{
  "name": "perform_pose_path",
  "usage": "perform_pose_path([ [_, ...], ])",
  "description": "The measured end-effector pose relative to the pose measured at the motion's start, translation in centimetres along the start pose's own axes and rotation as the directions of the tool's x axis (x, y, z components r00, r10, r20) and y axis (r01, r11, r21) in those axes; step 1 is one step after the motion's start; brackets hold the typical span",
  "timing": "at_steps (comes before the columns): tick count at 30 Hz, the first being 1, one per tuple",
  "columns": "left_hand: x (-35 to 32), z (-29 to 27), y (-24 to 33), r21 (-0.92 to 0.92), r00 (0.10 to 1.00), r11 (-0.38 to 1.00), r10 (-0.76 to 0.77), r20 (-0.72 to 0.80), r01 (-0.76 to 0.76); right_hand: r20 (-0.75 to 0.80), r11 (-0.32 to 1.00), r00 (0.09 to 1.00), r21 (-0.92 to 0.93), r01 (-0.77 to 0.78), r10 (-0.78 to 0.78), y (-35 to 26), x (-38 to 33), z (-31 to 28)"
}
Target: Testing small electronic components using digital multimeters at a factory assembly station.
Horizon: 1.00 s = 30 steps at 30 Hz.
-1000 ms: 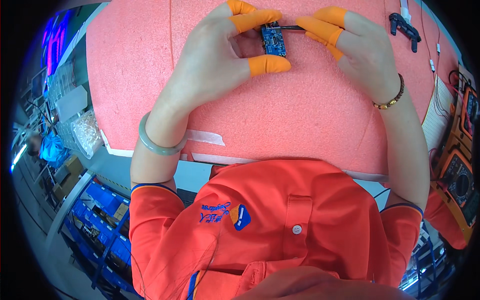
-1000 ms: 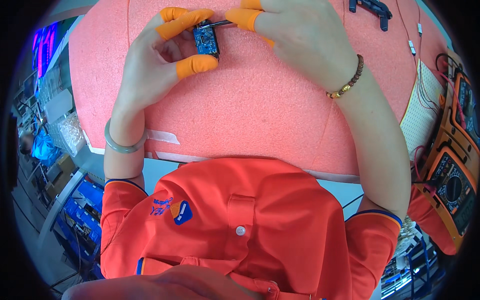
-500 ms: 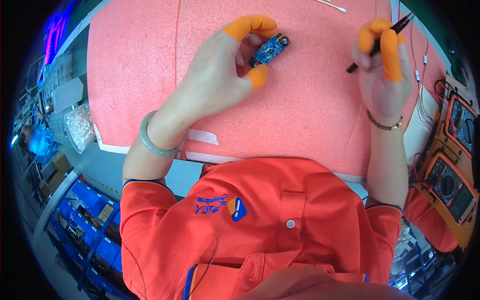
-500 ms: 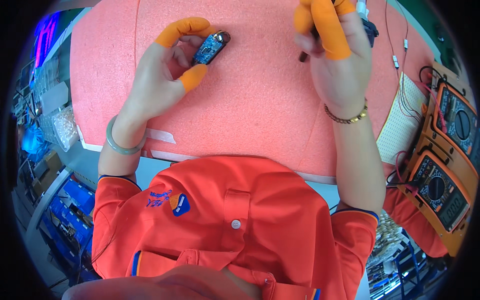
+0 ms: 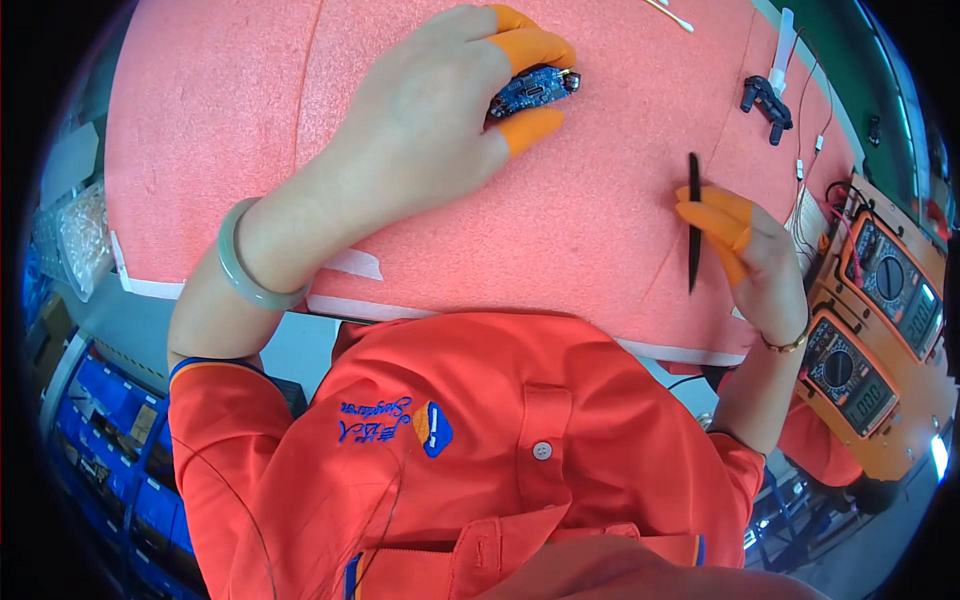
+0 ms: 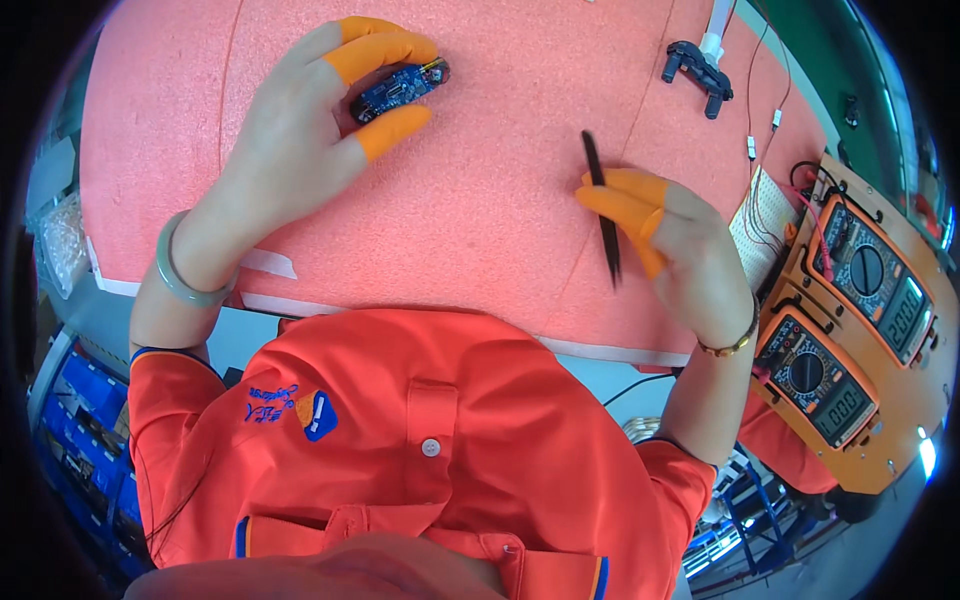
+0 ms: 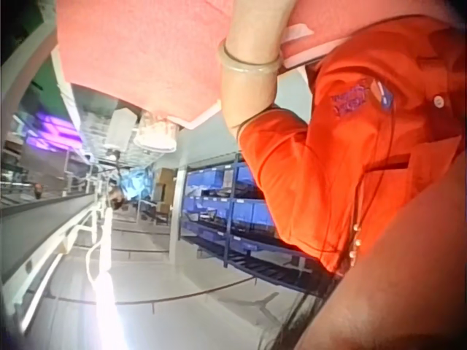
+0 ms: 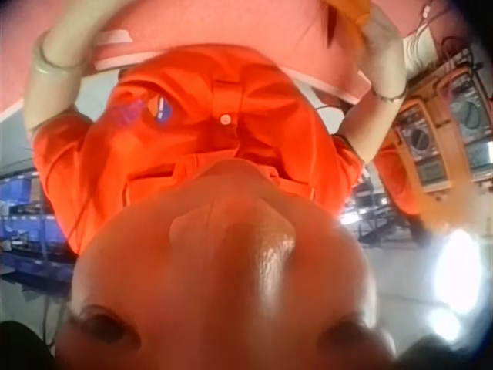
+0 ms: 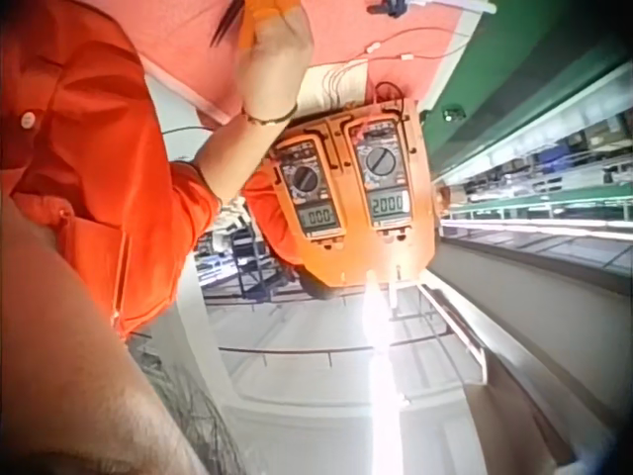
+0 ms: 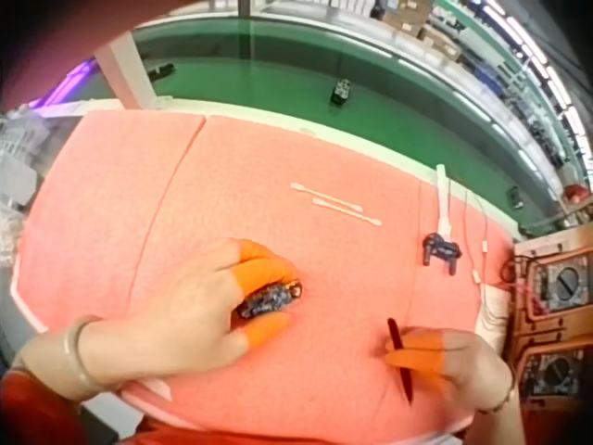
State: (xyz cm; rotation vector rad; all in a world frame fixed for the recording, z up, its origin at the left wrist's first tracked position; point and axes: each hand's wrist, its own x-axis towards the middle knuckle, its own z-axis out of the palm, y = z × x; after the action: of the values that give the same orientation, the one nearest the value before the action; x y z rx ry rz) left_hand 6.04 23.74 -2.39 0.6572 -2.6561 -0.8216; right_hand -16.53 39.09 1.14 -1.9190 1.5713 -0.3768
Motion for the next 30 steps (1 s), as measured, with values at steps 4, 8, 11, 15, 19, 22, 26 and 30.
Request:
perform_pose_path([
  [4,1.9,1.5,-1.7,-0.141,0.655,0.760,0.432,-0.620,-0.634,-0.166,0.930,0.971,0.351,-0.106,0.173,-1.1,0.9,0.3],
  [8,0.9,-1.0,0.3,-0.312,0.996,0.950,-0.041,-0.081,0.014,-0.336,0.873,0.904,0.482,-0.076,0.264,-1.6,3.8,1.2],
  [11,0.7,-1.0,0.2,-0.249,0.997,0.968,-0.034,-0.074,0.015,-0.328,0.993,0.943,-0.114,0.015,-0.052,-1.8,6.3,0.9],
  [15,0.5,-1.0,0.1,-0.261,0.995,0.964,-0.063,-0.077,0.041,-0.255,0.945,0.951,-0.315,0.089,-0.175,-1.9,7.7,1.3],
  [19,0.5,-0.9,-0.2,-0.295,0.995,0.954,-0.084,-0.061,0.062,-0.195,0.941,0.971,-0.333,0.065,-0.136,-2.5,8.2,1.4],
  [22,0.5,-0.8,-0.5,-0.281,0.995,0.959,-0.066,-0.070,0.044,-0.087,0.930,0.996,-0.362,-0.064,0.035,-3.0,8.1,0.9],
  [26,0.6,-0.7,-0.5,-0.279,0.996,0.959,-0.065,-0.066,0.044,-0.072,0.917,0.997,-0.394,-0.060,0.035,-3.2,8.2,0.7],
  [30,0.5,-0.5,-0.6,-0.269,0.995,0.963,-0.056,-0.078,0.033,-0.047,0.908,0.999,-0.417,-0.040,0.023,-3.5,8.3,0.6],
])
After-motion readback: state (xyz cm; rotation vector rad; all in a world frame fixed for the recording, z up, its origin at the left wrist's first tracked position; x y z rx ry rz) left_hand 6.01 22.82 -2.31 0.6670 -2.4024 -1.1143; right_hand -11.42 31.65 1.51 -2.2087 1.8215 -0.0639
